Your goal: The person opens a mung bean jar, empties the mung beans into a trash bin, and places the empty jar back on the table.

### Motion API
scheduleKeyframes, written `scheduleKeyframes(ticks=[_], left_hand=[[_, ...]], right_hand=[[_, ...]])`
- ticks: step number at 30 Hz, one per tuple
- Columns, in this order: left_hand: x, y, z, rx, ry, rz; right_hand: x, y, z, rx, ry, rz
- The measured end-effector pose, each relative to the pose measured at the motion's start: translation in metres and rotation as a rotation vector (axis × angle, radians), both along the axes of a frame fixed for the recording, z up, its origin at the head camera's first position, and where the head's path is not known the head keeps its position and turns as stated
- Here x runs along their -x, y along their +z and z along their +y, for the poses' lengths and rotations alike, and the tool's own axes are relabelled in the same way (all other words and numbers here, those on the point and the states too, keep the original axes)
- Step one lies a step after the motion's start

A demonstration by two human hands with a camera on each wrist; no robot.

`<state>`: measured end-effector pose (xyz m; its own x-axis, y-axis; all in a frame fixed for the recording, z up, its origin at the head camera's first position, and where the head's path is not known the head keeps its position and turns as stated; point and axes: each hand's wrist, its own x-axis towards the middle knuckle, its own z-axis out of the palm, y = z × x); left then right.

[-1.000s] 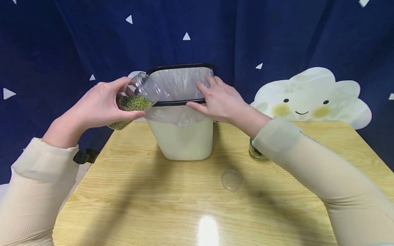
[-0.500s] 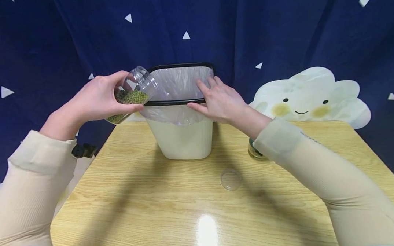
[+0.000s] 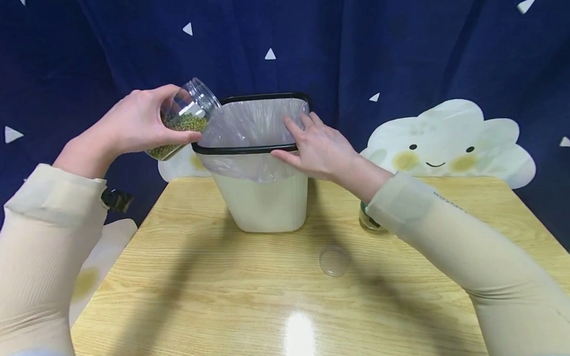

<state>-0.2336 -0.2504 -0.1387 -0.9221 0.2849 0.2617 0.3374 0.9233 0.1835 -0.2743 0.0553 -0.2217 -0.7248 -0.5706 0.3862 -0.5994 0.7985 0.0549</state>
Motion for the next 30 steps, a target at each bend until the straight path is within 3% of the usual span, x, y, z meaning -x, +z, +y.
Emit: scheduleKeyframes(ticks=[6, 17, 30], left_hand=[[0.015, 0.015, 0.007, 0.042, 0.014, 0.008], [0.042, 0.030, 0.017, 0.084, 0.052, -0.035], [0.063, 0.052, 0.029, 0.111, 0.053, -0.107]], right_hand=[[0.001, 0.000, 0.002, 0.007, -0.010, -0.004], [0.000, 0.000, 0.002, 0.004, -0.015, -0.016], [0.000, 0.000, 0.003, 0.014, -0.012, -0.014]])
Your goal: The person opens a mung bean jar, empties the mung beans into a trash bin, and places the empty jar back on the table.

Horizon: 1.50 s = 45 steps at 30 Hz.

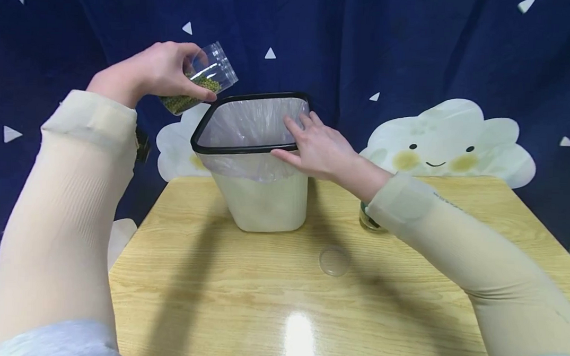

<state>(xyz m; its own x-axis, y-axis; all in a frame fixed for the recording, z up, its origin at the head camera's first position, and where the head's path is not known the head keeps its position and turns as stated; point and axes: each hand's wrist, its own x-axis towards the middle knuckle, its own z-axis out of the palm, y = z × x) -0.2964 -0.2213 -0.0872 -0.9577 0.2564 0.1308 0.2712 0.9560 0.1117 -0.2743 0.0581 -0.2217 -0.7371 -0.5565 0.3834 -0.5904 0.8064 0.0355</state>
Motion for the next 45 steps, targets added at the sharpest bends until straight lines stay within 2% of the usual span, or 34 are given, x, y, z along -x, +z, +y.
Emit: scheduleKeyframes(ticks=[6, 11, 19, 27, 33, 45], left_hand=[[0.003, 0.006, 0.002, 0.011, -0.004, -0.008], [0.007, 0.003, 0.004, 0.015, 0.000, -0.029], [0.012, -0.002, 0.008, 0.118, -0.007, -0.049], [0.010, 0.005, 0.014, 0.145, 0.009, -0.033], [0.012, -0.001, 0.016, 0.195, 0.009, -0.053], [0.011, -0.005, 0.015, 0.211, 0.011, -0.046]], right_hand=[[-0.001, -0.001, -0.001, 0.003, 0.004, 0.008], [-0.002, 0.000, -0.002, 0.005, 0.004, 0.008], [-0.002, -0.001, -0.004, -0.002, 0.004, -0.007], [-0.002, -0.001, -0.005, -0.008, -0.009, -0.014], [-0.002, 0.000, -0.006, -0.005, -0.003, -0.002], [-0.001, 0.000, -0.005, -0.008, -0.009, 0.007]])
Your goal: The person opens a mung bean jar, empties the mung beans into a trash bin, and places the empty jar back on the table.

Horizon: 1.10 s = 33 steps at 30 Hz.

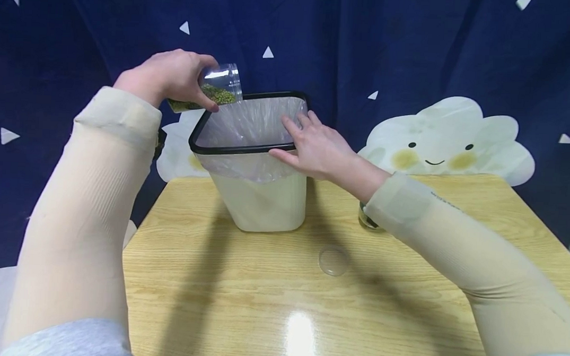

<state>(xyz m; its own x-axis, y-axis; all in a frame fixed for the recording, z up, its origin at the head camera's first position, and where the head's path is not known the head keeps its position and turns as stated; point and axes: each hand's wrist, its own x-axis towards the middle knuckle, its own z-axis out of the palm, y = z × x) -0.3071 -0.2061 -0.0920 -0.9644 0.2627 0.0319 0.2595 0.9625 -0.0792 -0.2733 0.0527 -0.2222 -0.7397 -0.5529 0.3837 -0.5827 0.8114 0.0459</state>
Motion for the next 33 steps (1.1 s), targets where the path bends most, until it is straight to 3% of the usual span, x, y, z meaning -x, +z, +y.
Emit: scheduleKeyframes(ticks=[9, 17, 21, 26, 33], left_hand=[[0.0001, -0.0036, -0.0045, -0.013, 0.018, -0.007], [-0.0023, -0.0008, -0.0071, -0.033, -0.007, 0.027], [-0.0032, 0.0020, -0.0092, -0.033, -0.014, 0.058], [-0.0020, 0.0003, -0.0094, -0.023, -0.007, 0.035], [-0.0010, -0.0035, -0.0098, -0.039, -0.003, 0.023]], right_hand=[[-0.0020, -0.0003, -0.0001, -0.028, 0.000, 0.131], [-0.0032, -0.0032, -0.0017, -0.009, -0.014, 0.163], [-0.0035, -0.0034, -0.0021, 0.002, -0.004, 0.162], [-0.0023, -0.0019, -0.0023, 0.000, -0.013, 0.132], [0.0000, 0.0032, -0.0057, -0.010, -0.019, 0.020]])
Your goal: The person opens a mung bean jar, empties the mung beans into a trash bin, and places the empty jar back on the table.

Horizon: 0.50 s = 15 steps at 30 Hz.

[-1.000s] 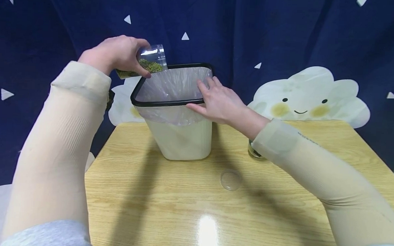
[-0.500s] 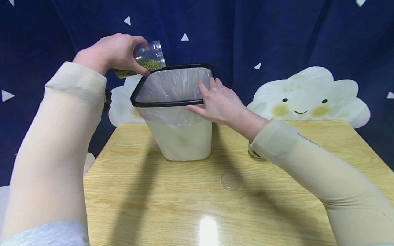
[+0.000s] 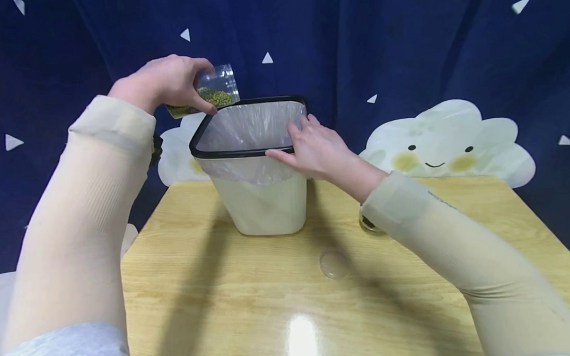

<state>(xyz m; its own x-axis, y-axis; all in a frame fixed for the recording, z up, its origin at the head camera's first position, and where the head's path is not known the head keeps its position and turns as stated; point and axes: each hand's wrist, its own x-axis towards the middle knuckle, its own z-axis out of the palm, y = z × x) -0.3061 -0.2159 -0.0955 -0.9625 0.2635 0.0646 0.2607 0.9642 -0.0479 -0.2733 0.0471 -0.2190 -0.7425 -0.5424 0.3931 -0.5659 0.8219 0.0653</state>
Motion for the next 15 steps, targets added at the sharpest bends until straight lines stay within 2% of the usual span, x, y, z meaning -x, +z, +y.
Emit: scheduleKeyframes(ticks=[7, 10, 15], left_hand=[[-0.001, -0.002, 0.001, 0.005, -0.010, 0.000], [-0.002, -0.001, 0.001, 0.003, -0.005, 0.000], [-0.003, 0.004, 0.003, 0.016, -0.008, 0.035]], right_hand=[[0.005, 0.014, 0.000, -0.034, -0.061, -0.198], [0.006, 0.015, 0.001, -0.037, -0.079, -0.266], [0.005, 0.011, 0.000, -0.015, -0.064, -0.267]])
